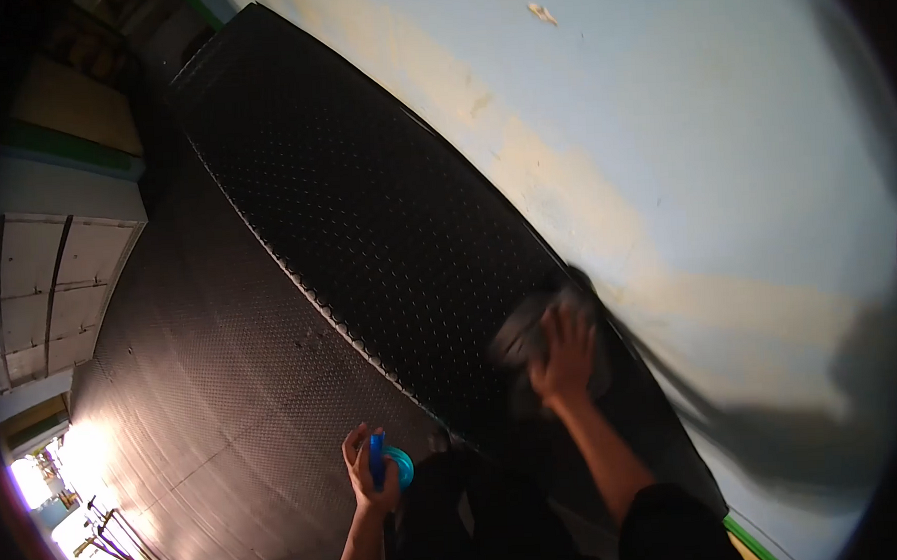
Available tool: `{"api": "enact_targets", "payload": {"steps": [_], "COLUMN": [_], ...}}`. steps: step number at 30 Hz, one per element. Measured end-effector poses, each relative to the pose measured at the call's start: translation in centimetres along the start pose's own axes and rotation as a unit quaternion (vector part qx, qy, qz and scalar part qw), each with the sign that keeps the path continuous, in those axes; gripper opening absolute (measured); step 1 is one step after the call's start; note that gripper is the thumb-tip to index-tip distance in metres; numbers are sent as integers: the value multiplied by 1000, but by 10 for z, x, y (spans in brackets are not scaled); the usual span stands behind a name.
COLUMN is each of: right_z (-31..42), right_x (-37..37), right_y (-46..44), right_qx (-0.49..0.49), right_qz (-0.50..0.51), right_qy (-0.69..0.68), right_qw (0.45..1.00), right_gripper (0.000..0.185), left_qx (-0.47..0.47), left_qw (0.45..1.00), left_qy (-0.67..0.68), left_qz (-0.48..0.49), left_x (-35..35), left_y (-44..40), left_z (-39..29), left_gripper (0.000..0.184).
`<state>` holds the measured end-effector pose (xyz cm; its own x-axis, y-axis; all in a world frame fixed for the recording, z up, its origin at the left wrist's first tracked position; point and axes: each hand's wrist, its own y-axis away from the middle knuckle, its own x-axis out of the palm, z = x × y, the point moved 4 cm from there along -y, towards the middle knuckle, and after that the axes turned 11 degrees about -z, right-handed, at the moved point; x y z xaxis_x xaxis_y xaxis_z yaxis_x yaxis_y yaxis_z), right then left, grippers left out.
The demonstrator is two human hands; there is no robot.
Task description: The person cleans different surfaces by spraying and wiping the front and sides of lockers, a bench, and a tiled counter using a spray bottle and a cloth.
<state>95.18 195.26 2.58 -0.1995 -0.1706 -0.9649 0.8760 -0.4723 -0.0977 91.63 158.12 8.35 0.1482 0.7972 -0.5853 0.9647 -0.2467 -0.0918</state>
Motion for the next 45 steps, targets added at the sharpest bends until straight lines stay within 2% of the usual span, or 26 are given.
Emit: {"api": "enact_targets", "payload": {"steps": [1, 2, 3, 5, 7, 9, 11, 13, 15, 17, 19, 20, 22, 23, 26, 28, 30, 32, 34, 36, 38, 40, 42, 44, 45], "right_z": [-6, 5, 41, 101, 146, 146, 109, 57, -5, -36, -29, -9, 50, 76, 96, 60, 4, -70, -111, -89, -27, 26, 56, 45, 29], "right_x": [0, 16, 11, 17, 30, 29, 9, -14, -21, -12, 9, 13, 18, 22, 9, -19, -42, -34, -17, -3, 3, 9, 7, 0, -16], "right_y": [-37, -59, -71, -56, 13, 83, 118, 108, 87, 34, -10, -4, 15, 39, 151, 194, 202, 193, 149, 91, 59, 65, 125, 198, 223], "right_qx": [35, 95, 98, 18, -47, -120, -138, -90, -78, -69, 44, 38, -4, -60, -187, -187, -130, -86, -39, 55, 88, 0, -104, -157, -147], "right_qz": [-63, -45, -49, 0, 48, 84, 158, 247, 91, -57, -94, -102, -171, -123, 33, 177, 224, 135, 9, -1, -44, 12, 7, 43, 104], "right_qy": [13, 32, 93, 41, -63, -129, -110, -48, 42, 24, 95, 93, 68, 24, -28, 13, 85, 151, 131, 233, 165, 190, 61, -12, -25], "right_qw": [997, 994, 990, 999, 996, 981, 972, 964, 992, 996, 990, 990, 983, 990, 981, 966, 962, 976, 991, 971, 981, 982, 993, 986, 983], "right_gripper": [74, 74, 73, 73, 72, 75, 80, 84, 83, 79, 76, 76, 77, 77, 82, 94, 112, 120, 116, 112, 104, 100, 91, 86, 87], "left_qx": [-11, -11, 9, 28, 86, 71, 43, -9, -13, -13, -59, -55, 32, 4, 37, 26, 29, 1, -32, -7, -25, -41, -5, -5, -9], "left_qw": [999, 999, 999, 999, 995, 996, 996, 998, 997, 996, 995, 996, 998, 998, 998, 997, 997, 996, 994, 994, 994, 993, 996, 995, 995], "left_qy": [-10, -12, 11, 35, 48, 27, 8, 1, 18, 26, 72, 74, 51, 61, 58, 72, 72, 89, 106, 103, 102, 101, 76, 89, 99], "left_qz": [35, 51, 42, 29, -24, -50, -73, -69, -77, -84, 15, 6, 10, 33, 13, 20, -3, 2, 10, 22, 33, 47, 38, 33, 27], "left_x": [0, 2, 9, 22, 28, 28, 20, 18, 20, 19, 31, 34, 36, 39, 42, 46, 48, 48, 51, 51, 56, 61, 67, 74, 77], "left_y": [3, 9, 13, 18, 17, 20, 32, 43, 69, 90, 112, 118, 123, 127, 131, 141, 149, 164, 173, 186, 198, 207, 207, 207, 208], "left_z": [-2, 1, 4, 5, -2, -6, -12, -16, -14, -10, -18, -24, -40, -38, -46, -45, -44, -39, -33, -33, -29, -27, -32, -47, -55], "left_gripper": [62, 62, 65, 68, 76, 78, 81, 83, 84, 85, 90, 90, 97, 98, 98, 97, 98, 97, 96, 96, 96, 96, 94, 93, 91]}}
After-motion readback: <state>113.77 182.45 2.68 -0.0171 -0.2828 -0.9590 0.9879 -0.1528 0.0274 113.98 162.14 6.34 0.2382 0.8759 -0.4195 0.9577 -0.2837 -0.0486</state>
